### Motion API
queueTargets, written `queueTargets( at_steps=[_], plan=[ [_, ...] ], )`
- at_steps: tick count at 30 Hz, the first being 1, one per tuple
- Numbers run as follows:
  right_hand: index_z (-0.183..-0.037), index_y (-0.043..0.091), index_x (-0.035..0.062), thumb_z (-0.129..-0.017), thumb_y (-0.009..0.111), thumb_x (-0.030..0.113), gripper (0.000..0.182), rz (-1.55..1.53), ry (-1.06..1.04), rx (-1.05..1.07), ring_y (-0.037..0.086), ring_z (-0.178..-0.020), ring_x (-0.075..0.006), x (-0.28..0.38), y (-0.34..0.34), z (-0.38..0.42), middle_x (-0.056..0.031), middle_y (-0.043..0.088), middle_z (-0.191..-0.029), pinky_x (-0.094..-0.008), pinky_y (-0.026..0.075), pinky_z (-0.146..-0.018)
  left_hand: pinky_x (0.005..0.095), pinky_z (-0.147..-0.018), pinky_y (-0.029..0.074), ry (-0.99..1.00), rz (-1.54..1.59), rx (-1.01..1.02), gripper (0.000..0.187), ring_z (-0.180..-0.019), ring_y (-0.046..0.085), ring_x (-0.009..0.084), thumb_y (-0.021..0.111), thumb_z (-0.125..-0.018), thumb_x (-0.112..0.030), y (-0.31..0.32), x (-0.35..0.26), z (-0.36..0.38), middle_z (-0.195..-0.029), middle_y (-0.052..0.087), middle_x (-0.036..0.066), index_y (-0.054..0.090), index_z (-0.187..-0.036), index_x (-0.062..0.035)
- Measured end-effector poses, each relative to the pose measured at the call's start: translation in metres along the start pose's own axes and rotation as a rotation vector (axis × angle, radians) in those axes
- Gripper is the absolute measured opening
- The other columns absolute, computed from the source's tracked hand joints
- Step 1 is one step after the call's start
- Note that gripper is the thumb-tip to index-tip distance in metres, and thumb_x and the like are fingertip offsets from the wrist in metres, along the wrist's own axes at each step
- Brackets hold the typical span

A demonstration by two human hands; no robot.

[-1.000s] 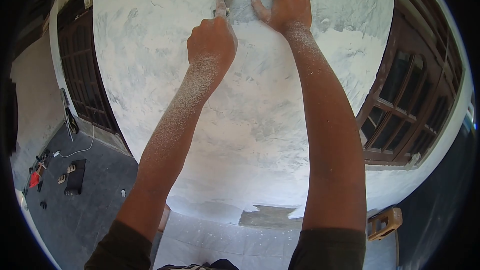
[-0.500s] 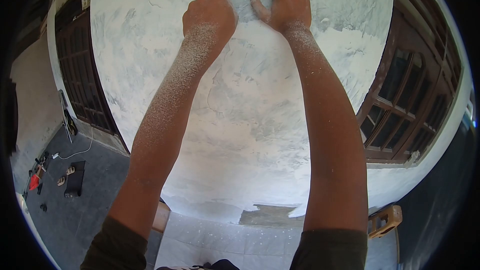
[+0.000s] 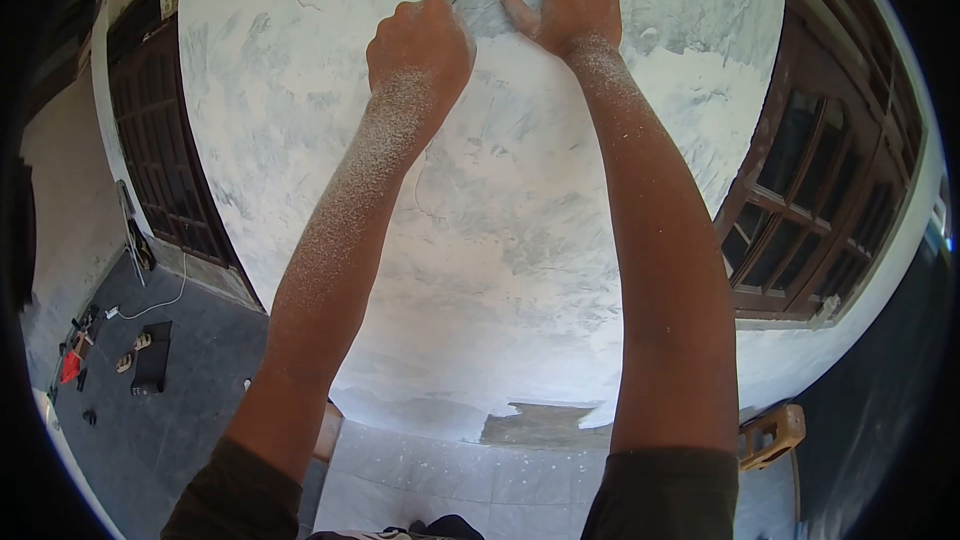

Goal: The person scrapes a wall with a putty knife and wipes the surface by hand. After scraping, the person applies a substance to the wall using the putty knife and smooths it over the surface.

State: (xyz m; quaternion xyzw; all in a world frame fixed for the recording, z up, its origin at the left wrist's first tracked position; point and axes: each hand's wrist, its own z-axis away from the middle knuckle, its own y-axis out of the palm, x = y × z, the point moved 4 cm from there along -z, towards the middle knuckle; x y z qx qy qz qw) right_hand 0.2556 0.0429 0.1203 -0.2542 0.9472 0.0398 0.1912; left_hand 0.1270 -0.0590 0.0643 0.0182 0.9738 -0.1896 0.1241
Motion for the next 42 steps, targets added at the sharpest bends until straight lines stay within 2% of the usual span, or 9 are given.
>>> queueTargets(
  at_steps=[3, 9, 13, 22, 26, 32, 34, 37, 42],
  plan=[
    [-0.151, 0.049, 0.007, -0.09, 0.063, 0.042, 0.071, -0.007, 0.0, 0.008, 0.023, -0.155, -0.0389, 0.001, 0.0, 0.001, -0.019, 0.033, -0.165, -0.0521, 0.017, -0.127, 0.0475, -0.084, 0.061, -0.076, 0.03, 0.135, 0.051, -0.097, 0.074, 0.0358, 0.052, -0.101, -0.018, 0.009, 0.005, 0.023, -0.099, 0.074, 0.021, 0.048, -0.15, -0.004],
    [-0.151, 0.049, 0.0066, -0.09, 0.063, 0.042, 0.071, 0.007, -0.002, 0.002, 0.023, -0.155, -0.0394, -0.001, 0.001, -0.003, -0.0193, 0.033, -0.165, -0.0524, 0.017, -0.127, 0.0476, -0.083, 0.061, -0.001, 0.024, 0.027, 0.052, -0.096, 0.074, 0.0356, 0.051, -0.103, -0.02, -0.003, -0.001, -0.013, -0.097, 0.073, 0.021, 0.046, -0.153, -0.0066],
    [-0.151, 0.049, 0.0062, -0.09, 0.063, 0.042, 0.072, 0.005, 0.002, 0.022, 0.022, -0.155, -0.0391, 0.0, -0.001, -0.001, -0.0195, 0.032, -0.165, -0.0523, 0.017, -0.127, 0.0488, -0.084, 0.061, -0.077, -0.003, 0.156, 0.053, -0.1, 0.074, 0.0364, 0.052, -0.103, -0.022, 0.009, 0.002, 0.021, -0.1, 0.073, 0.022, 0.046, -0.153, -0.0061],
    [-0.149, 0.051, 0.0049, -0.09, 0.064, 0.042, 0.071, -0.016, -0.014, -0.008, 0.023, -0.155, -0.0389, -0.001, 0.0, 0.0, -0.0199, 0.033, -0.165, -0.0521, 0.017, -0.127, 0.0469, -0.083, 0.061, -0.043, 0.023, 0.004, 0.055, -0.1, 0.074, 0.0374, 0.057, -0.098, -0.017, 0.001, 0.0, -0.009, -0.103, 0.073, 0.023, 0.048, -0.151, -0.0026],
    [-0.149, 0.051, 0.0051, -0.09, 0.064, 0.042, 0.071, -0.018, -0.004, -0.002, 0.023, -0.155, -0.0384, -0.001, 0.0, -0.001, -0.0197, 0.033, -0.165, -0.0517, 0.017, -0.127, 0.0469, -0.083, 0.061, -0.076, 0.02, 0.112, 0.056, -0.099, 0.074, 0.0368, 0.058, -0.097, -0.015, 0.004, 0.002, 0.01, -0.102, 0.073, 0.022, 0.048, -0.149, -0.0001],
    [-0.148, 0.052, 0.0047, -0.09, 0.064, 0.041, 0.07, -0.009, -0.004, -0.013, 0.024, -0.155, -0.0387, -0.001, 0.001, 0.0, -0.0198, 0.033, -0.165, -0.0516, 0.018, -0.127, 0.0394, -0.08, 0.063, -0.02, -0.031, 0.053, 0.051, -0.098, 0.075, 0.028, 0.056, -0.099, -0.012, -0.008, -0.008, -0.008, -0.101, 0.073, 0.018, 0.049, -0.148, 0.0017],
    [-0.148, 0.052, 0.0049, -0.09, 0.064, 0.04, 0.069, -0.011, -0.002, -0.003, 0.024, -0.155, -0.0383, 0.0, -0.001, -0.001, -0.0195, 0.033, -0.165, -0.0515, 0.018, -0.127, 0.0397, -0.081, 0.063, -0.057, -0.044, 0.024, 0.033, -0.099, 0.075, 0.0284, 0.058, -0.1, -0.013, 0.0, -0.003, 0.008, -0.101, 0.073, 0.019, 0.067, -0.128, 0.0009],
    [-0.148, 0.052, 0.005, -0.09, 0.065, 0.04, 0.069, -0.015, -0.002, -0.005, 0.025, -0.154, -0.0382, 0.0, -0.001, -0.001, -0.0193, 0.034, -0.164, -0.0516, 0.018, -0.127, 0.0394, -0.081, 0.063, -0.074, -0.046, 0.089, 0.031, -0.102, 0.074, 0.0287, 0.059, -0.099, -0.013, 0.005, 0.001, 0.008, -0.103, 0.074, 0.019, 0.068, -0.125, 0.0013],
    [-0.148, 0.052, 0.0049, -0.09, 0.065, 0.039, 0.069, -0.014, -0.004, -0.011, 0.024, -0.154, -0.0383, -0.001, -0.001, -0.001, -0.0191, 0.035, -0.164, -0.0517, 0.018, -0.127, 0.0389, -0.082, 0.063, -0.015, -0.049, 0.077, 0.056, -0.102, 0.075, 0.0283, 0.058, -0.1, -0.014, -0.016, -0.009, -0.021, -0.106, 0.074, 0.018, 0.043, -0.152, 0.0024]
  ],
)
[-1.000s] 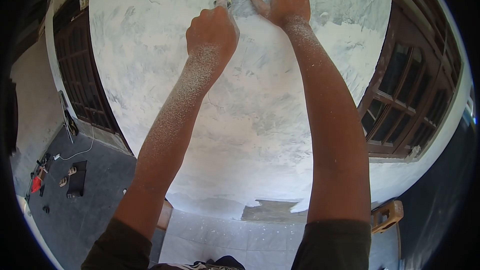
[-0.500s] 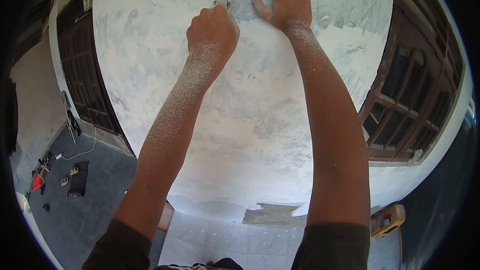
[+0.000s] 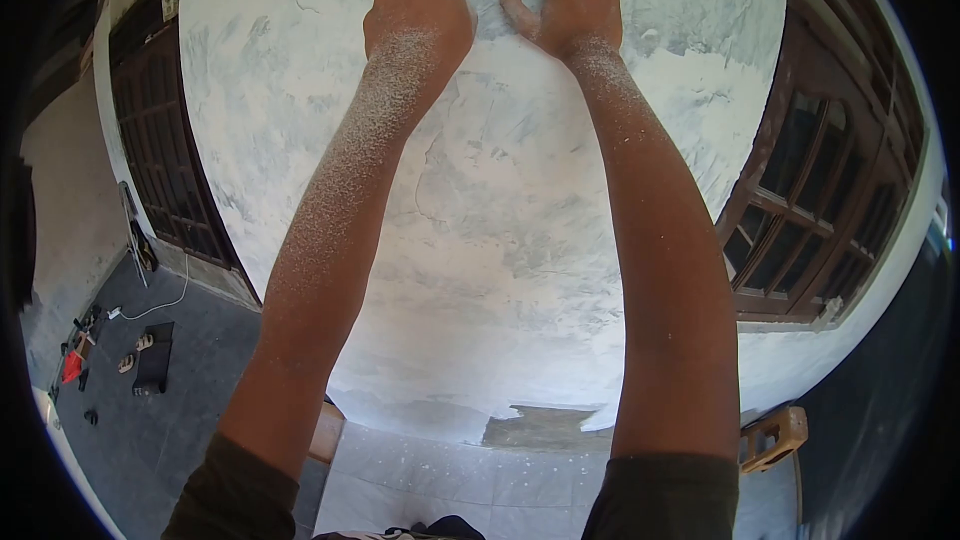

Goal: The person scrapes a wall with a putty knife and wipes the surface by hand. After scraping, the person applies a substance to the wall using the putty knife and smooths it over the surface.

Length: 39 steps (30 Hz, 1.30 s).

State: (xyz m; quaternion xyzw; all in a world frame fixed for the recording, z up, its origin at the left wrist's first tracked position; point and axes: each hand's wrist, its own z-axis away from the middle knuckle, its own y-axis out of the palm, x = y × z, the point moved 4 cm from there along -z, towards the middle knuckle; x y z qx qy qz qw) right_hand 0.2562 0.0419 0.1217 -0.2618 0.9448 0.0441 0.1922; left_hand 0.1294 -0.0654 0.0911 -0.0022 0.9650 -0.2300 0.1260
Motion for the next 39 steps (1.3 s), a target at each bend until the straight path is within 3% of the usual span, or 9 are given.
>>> queueTargets(
  at_steps=[2, 9, 12, 14, 25, 28, 34, 37, 39],
  plan=[
    [-0.148, 0.052, 0.0049, -0.09, 0.065, 0.039, 0.069, -0.009, -0.009, -0.008, 0.024, -0.155, -0.0382, 0.001, 0.0, 0.001, -0.0191, 0.034, -0.164, -0.0517, 0.018, -0.127, 0.0463, -0.087, 0.061, -0.066, 0.049, -0.041, 0.05, -0.102, 0.073, 0.0349, 0.056, -0.098, -0.015, 0.008, 0.007, 0.008, -0.106, 0.073, 0.021, 0.051, -0.146, -0.001],
    [-0.149, 0.052, 0.0046, -0.091, 0.065, 0.04, 0.069, 0.005, -0.011, 0.001, 0.024, -0.154, -0.0385, 0.001, 0.001, 0.002, -0.0198, 0.036, -0.163, -0.0518, 0.018, -0.127, 0.0465, -0.087, 0.061, -0.041, 0.029, -0.051, 0.049, -0.102, 0.074, 0.035, 0.054, -0.1, -0.015, 0.003, 0.009, 0.002, -0.107, 0.073, 0.021, 0.052, -0.146, -0.0015],
    [-0.148, 0.052, 0.0044, -0.091, 0.066, 0.04, 0.069, -0.005, -0.003, 0.006, 0.025, -0.154, -0.039, 0.001, 0.0, 0.002, -0.0204, 0.036, -0.163, -0.052, 0.018, -0.127, 0.0386, -0.08, 0.064, 0.008, -0.055, -0.018, 0.054, -0.099, 0.075, 0.0295, 0.059, -0.101, -0.015, 0.001, 0.005, 0.001, -0.107, 0.074, 0.02, 0.046, -0.15, 0.0033],
    [-0.148, 0.052, 0.0043, -0.091, 0.066, 0.039, 0.069, -0.004, -0.005, -0.007, 0.025, -0.154, -0.0392, 0.0, 0.0, -0.001, -0.0206, 0.036, -0.163, -0.0521, 0.018, -0.127, 0.0461, -0.089, 0.06, -0.066, 0.002, -0.037, 0.046, -0.103, 0.074, 0.0343, 0.054, -0.099, -0.016, 0.006, 0.011, 0.013, -0.108, 0.073, 0.021, 0.055, -0.144, -0.0024],
    [-0.148, 0.052, 0.0053, -0.09, 0.066, 0.04, 0.07, 0.003, -0.008, -0.007, 0.026, -0.154, -0.0396, 0.0, 0.0, 0.001, -0.0201, 0.036, -0.163, -0.0523, 0.019, -0.126, 0.0443, -0.086, 0.062, -0.027, 0.001, -0.031, 0.044, -0.102, 0.075, 0.033, 0.057, -0.098, -0.016, 0.001, 0.014, 0.005, -0.107, 0.074, 0.02, 0.059, -0.141, -0.0024],
    [-0.149, 0.052, 0.0057, -0.09, 0.066, 0.039, 0.069, 0.011, -0.002, -0.003, 0.026, -0.154, -0.0395, 0.0, 0.001, 0.0, -0.0197, 0.036, -0.163, -0.0525, 0.019, -0.126, 0.04, -0.085, 0.063, -0.002, -0.051, -0.024, 0.036, -0.102, 0.074, 0.0292, 0.059, -0.1, -0.014, 0.001, 0.011, 0.02, -0.109, 0.073, 0.02, 0.064, -0.132, 0.0008],
    [-0.148, 0.053, 0.0048, -0.089, 0.066, 0.038, 0.069, -0.013, -0.003, -0.017, 0.026, -0.154, -0.0396, 0.001, -0.001, 0.002, -0.0199, 0.036, -0.163, -0.0527, 0.02, -0.126, 0.0403, -0.084, 0.063, 0.01, -0.067, 0.067, 0.039, -0.103, 0.074, 0.0279, 0.054, -0.103, -0.015, -0.01, 0.003, 0.003, -0.109, 0.073, 0.019, 0.06, -0.138, 0.0019],
    [-0.147, 0.053, 0.0048, -0.088, 0.067, 0.038, 0.069, -0.002, -0.008, -0.023, 0.026, -0.153, -0.0399, 0.0, 0.001, 0.001, -0.0202, 0.037, -0.163, -0.0527, 0.02, -0.126, 0.0409, -0.085, 0.063, -0.046, -0.015, 0.022, 0.034, -0.104, 0.074, 0.0287, 0.057, -0.102, -0.015, 0.002, 0.011, 0.015, -0.108, 0.073, 0.019, 0.066, -0.13, 0.0014],
    [-0.147, 0.053, 0.0048, -0.088, 0.067, 0.038, 0.069, -0.008, -0.004, -0.02, 0.027, -0.153, -0.0399, 0.002, -0.001, 0.002, -0.0203, 0.037, -0.163, -0.0527, 0.02, -0.126, 0.0464, -0.085, 0.062, 0.001, 0.01, -0.027, 0.037, -0.102, 0.074, 0.0337, 0.056, -0.099, -0.016, 0.004, 0.016, 0.019, -0.103, 0.074, 0.02, 0.064, -0.131, -0.0002]
  ],
)
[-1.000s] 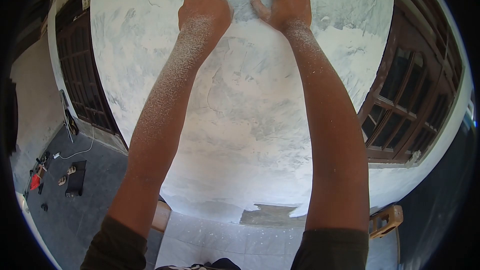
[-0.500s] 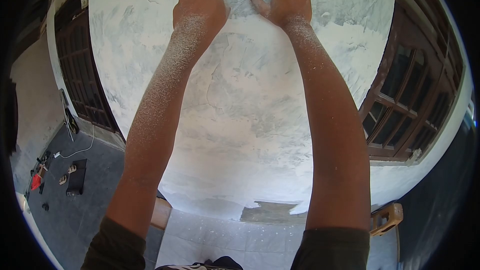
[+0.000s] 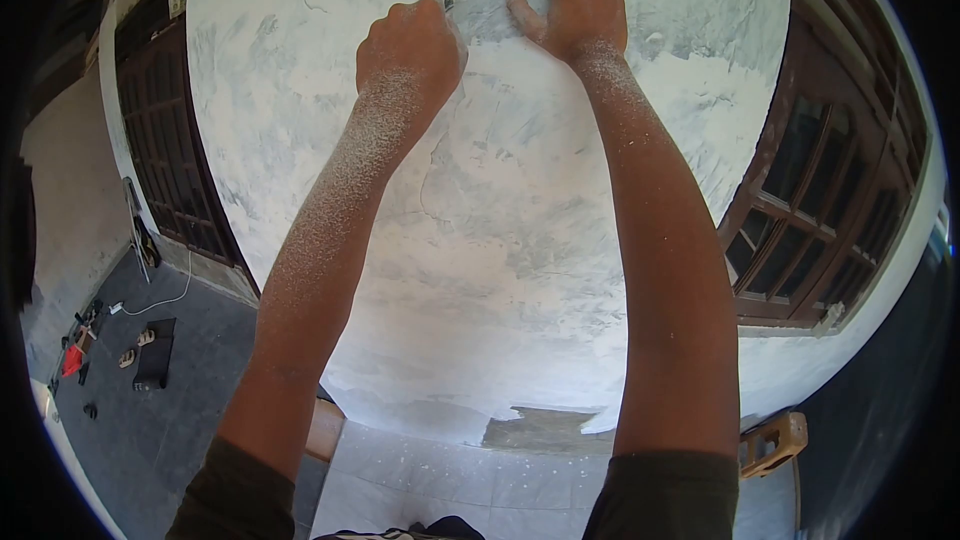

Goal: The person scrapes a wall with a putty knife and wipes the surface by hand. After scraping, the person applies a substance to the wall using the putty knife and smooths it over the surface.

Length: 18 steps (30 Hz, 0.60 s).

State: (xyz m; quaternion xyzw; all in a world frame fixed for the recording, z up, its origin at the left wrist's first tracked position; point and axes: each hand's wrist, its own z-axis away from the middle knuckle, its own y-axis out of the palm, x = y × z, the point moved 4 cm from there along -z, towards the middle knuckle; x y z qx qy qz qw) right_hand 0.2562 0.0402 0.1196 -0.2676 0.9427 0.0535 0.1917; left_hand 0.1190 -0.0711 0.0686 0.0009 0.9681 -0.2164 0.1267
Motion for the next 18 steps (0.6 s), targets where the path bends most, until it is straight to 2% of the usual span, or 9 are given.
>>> queueTargets(
  at_steps=[6, 7, 9, 14, 16, 17, 18],
  plan=[
    [-0.147, 0.053, 0.0042, -0.088, 0.068, 0.037, 0.069, -0.013, 0.0, 0.0, 0.027, -0.153, -0.0403, -0.001, 0.0, -0.001, -0.0209, 0.037, -0.162, -0.0532, 0.021, -0.126, 0.0459, -0.085, 0.062, -0.01, -0.047, 0.073, 0.044, -0.102, 0.074, 0.033, 0.056, -0.099, -0.017, -0.015, -0.009, -0.027, -0.106, 0.074, 0.02, 0.059, -0.14, -0.0021],
    [-0.147, 0.053, 0.0041, -0.088, 0.068, 0.037, 0.069, -0.016, 0.002, 0.003, 0.027, -0.153, -0.0405, -0.001, 0.0, 0.0, -0.021, 0.037, -0.162, -0.0534, 0.021, -0.126, 0.0459, -0.085, 0.062, -0.009, -0.048, 0.077, 0.044, -0.102, 0.074, 0.033, 0.056, -0.099, -0.017, -0.013, -0.01, -0.021, -0.106, 0.074, 0.02, 0.059, -0.14, -0.0021],
    [-0.147, 0.053, 0.0044, -0.088, 0.068, 0.037, 0.069, -0.018, 0.0, 0.0, 0.027, -0.153, -0.0406, -0.002, 0.0, -0.001, -0.0209, 0.037, -0.162, -0.0535, 0.021, -0.126, 0.0403, -0.088, 0.062, -0.034, -0.063, 0.022, 0.034, -0.108, 0.073, 0.0286, 0.059, -0.1, -0.016, -0.01, -0.008, -0.004, -0.115, 0.072, 0.02, 0.066, -0.13, 0.0002],
    [-0.148, 0.053, 0.0048, -0.088, 0.067, 0.038, 0.069, -0.012, -0.007, 0.005, 0.027, -0.153, -0.0409, 0.0, 0.0, 0.002, -0.0208, 0.037, -0.162, -0.0537, 0.02, -0.125, 0.0404, -0.091, 0.06, 0.0, -0.079, 0.108, 0.036, -0.111, 0.071, 0.0274, 0.057, -0.102, -0.017, -0.018, -0.01, -0.015, -0.114, 0.072, 0.018, 0.063, -0.134, -0.0017],
    [-0.148, 0.053, 0.0046, -0.088, 0.067, 0.038, 0.07, -0.019, -0.002, -0.003, 0.027, -0.153, -0.0412, -0.001, -0.001, 0.0, -0.0209, 0.037, -0.162, -0.054, 0.02, -0.125, 0.0474, -0.088, 0.061, 0.065, -0.068, 0.026, 0.042, -0.103, 0.074, 0.0348, 0.058, -0.098, -0.017, -0.025, -0.012, -0.026, -0.107, 0.074, 0.021, 0.06, -0.138, -0.002],
    [-0.148, 0.053, 0.0046, -0.088, 0.067, 0.038, 0.07, -0.022, 0.003, 0.0, 0.027, -0.153, -0.0412, -0.002, 0.0, 0.002, -0.0209, 0.037, -0.162, -0.054, 0.02, -0.125, 0.0474, -0.088, 0.061, 0.066, -0.071, 0.031, 0.042, -0.103, 0.074, 0.0348, 0.058, -0.098, -0.017, -0.023, -0.011, -0.021, -0.107, 0.074, 0.021, 0.06, -0.138, -0.002],
    [-0.148, 0.053, 0.0048, -0.088, 0.067, 0.038, 0.07, -0.02, -0.001, -0.003, 0.027, -0.153, -0.041, -0.002, 0.001, 0.002, -0.0207, 0.037, -0.162, -0.0541, 0.02, -0.125, 0.0437, -0.089, 0.06, 0.037, -0.08, 0.035, 0.036, -0.107, 0.073, 0.0311, 0.057, -0.1, -0.017, -0.019, -0.009, -0.014, -0.111, 0.073, 0.019, 0.064, -0.132, -0.002]
  ],
)
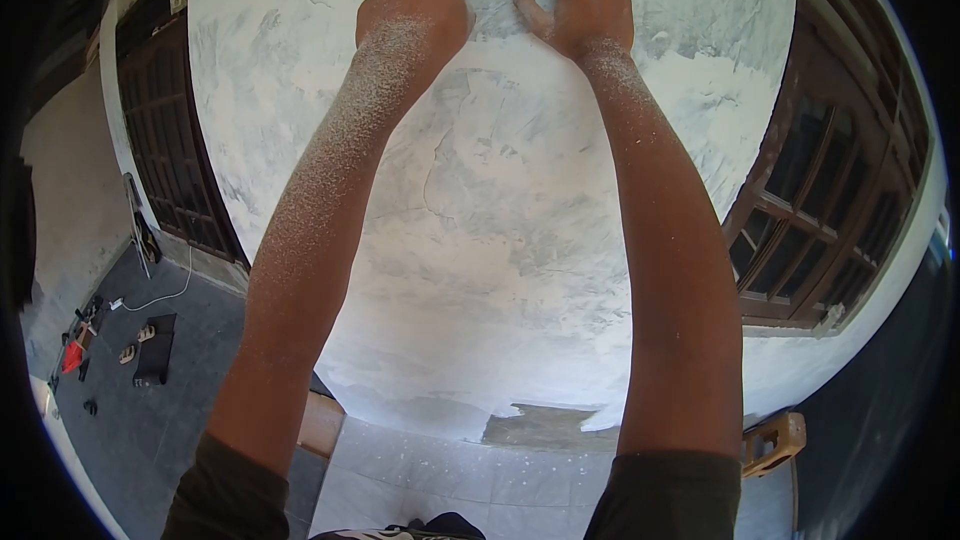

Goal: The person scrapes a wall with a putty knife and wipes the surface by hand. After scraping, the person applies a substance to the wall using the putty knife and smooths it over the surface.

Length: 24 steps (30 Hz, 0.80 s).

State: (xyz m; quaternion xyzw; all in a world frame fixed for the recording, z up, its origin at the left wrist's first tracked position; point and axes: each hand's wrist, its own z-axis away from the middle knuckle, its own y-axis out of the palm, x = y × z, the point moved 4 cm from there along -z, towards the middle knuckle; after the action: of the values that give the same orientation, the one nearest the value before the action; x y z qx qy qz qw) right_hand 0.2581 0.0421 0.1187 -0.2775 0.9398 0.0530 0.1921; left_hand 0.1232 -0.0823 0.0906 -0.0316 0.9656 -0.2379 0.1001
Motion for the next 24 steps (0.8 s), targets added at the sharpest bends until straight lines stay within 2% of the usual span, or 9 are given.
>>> queueTargets(
  at_steps=[1, 4, 11, 13, 18, 20, 21, 23, 24],
  plan=[
    [-0.148, 0.053, 0.0051, -0.088, 0.067, 0.038, 0.07, 0.003, -0.007, -0.007, 0.027, -0.153, -0.0409, -0.001, 0.0, -0.002, -0.0204, 0.037, -0.162, -0.0542, 0.02, -0.125, 0.0401, -0.091, 0.06, -0.029, -0.007, -0.001, 0.031, -0.111, 0.071, 0.0275, 0.057, -0.102, -0.018, 0.003, 0.002, 0.005, -0.114, 0.072, 0.018, 0.068, -0.126, -0.002],
    [-0.148, 0.053, 0.0058, -0.088, 0.067, 0.038, 0.07, -0.006, 0.003, 0.007, 0.026, -0.153, -0.0407, 0.001, -0.002, -0.002, -0.02, 0.037, -0.162, -0.0542, 0.02, -0.125, 0.04, -0.089, 0.061, -0.066, 0.031, 0.009, 0.028, -0.109, 0.072, 0.028, 0.06, -0.1, -0.019, 0.011, 0.008, 0.012, -0.113, 0.072, 0.017, 0.07, -0.121, -0.0018],
    [-0.148, 0.053, 0.0052, -0.088, 0.068, 0.038, 0.07, 0.004, -0.018, -0.011, 0.026, -0.153, -0.0408, 0.0, 0.001, 0.0, -0.0207, 0.037, -0.163, -0.0543, 0.021, -0.125, 0.04, -0.087, 0.062, -0.032, 0.029, 0.002, 0.027, -0.105, 0.074, 0.0276, 0.061, -0.1, -0.019, -0.008, -0.005, -0.006, -0.11, 0.073, 0.018, 0.072, -0.119, -0.0018],
    [-0.148, 0.053, 0.0052, -0.088, 0.068, 0.038, 0.07, 0.008, -0.01, -0.002, 0.026, -0.153, -0.0407, 0.0, 0.0, -0.002, -0.0206, 0.037, -0.163, -0.0544, 0.02, -0.125, 0.047, -0.091, 0.06, -0.044, 0.039, 0.069, 0.038, -0.107, 0.073, 0.0338, 0.058, -0.098, -0.017, -0.002, -0.001, 0.006, -0.115, 0.071, 0.02, 0.063, -0.133, -0.001],
    [-0.148, 0.052, 0.0047, -0.089, 0.068, 0.038, 0.07, 0.009, -0.011, -0.005, 0.026, -0.153, -0.0409, -0.001, -0.001, -0.001, -0.0207, 0.037, -0.162, -0.0546, 0.02, -0.125, 0.0477, -0.092, 0.059, -0.043, 0.062, -0.032, 0.038, -0.107, 0.073, 0.0348, 0.058, -0.097, -0.015, -0.003, -0.001, 0.002, -0.114, 0.072, 0.022, 0.064, -0.132, -0.0013],
    [-0.148, 0.052, 0.0043, -0.089, 0.067, 0.039, 0.07, -0.007, -0.02, -0.006, 0.026, -0.153, -0.041, 0.0, 0.002, -0.004, -0.0207, 0.037, -0.162, -0.0545, 0.02, -0.125, 0.0402, -0.088, 0.062, -0.022, 0.066, 0.08, 0.033, -0.107, 0.073, 0.0274, 0.06, -0.101, -0.019, -0.022, -0.006, -0.009, -0.112, 0.073, 0.018, 0.067, -0.128, -0.001],
    [-0.148, 0.053, 0.0043, -0.089, 0.067, 0.039, 0.069, -0.009, -0.021, -0.018, 0.027, -0.153, -0.0409, 0.0, 0.002, -0.004, -0.0207, 0.037, -0.162, -0.0545, 0.02, -0.125, 0.0402, -0.088, 0.062, -0.022, 0.061, 0.082, 0.033, -0.107, 0.073, 0.0274, 0.06, -0.101, -0.019, -0.018, -0.004, -0.009, -0.112, 0.073, 0.018, 0.067, -0.128, -0.001],
    [-0.148, 0.053, 0.0043, -0.089, 0.067, 0.039, 0.069, -0.007, -0.025, -0.026, 0.027, -0.153, -0.0408, 0.0, 0.0, -0.001, -0.0206, 0.037, -0.162, -0.0545, 0.02, -0.125, 0.0478, -0.092, 0.059, -0.049, 0.06, 0.024, 0.041, -0.107, 0.073, 0.0344, 0.058, -0.096, -0.016, -0.002, 0.001, -0.006, -0.112, 0.073, 0.022, 0.063, -0.133, -0.0016],
    [-0.147, 0.053, 0.0045, -0.089, 0.067, 0.039, 0.069, -0.015, -0.015, -0.01, 0.027, -0.153, -0.0405, 0.0, -0.001, -0.001, -0.0206, 0.037, -0.162, -0.0543, 0.02, -0.125, 0.0478, -0.092, 0.059, -0.047, 0.062, 0.018, 0.041, -0.107, 0.073, 0.0344, 0.058, -0.096, -0.016, 0.003, 0.001, -0.001, -0.112, 0.073, 0.022, 0.063, -0.133, -0.0016]
  ],
)
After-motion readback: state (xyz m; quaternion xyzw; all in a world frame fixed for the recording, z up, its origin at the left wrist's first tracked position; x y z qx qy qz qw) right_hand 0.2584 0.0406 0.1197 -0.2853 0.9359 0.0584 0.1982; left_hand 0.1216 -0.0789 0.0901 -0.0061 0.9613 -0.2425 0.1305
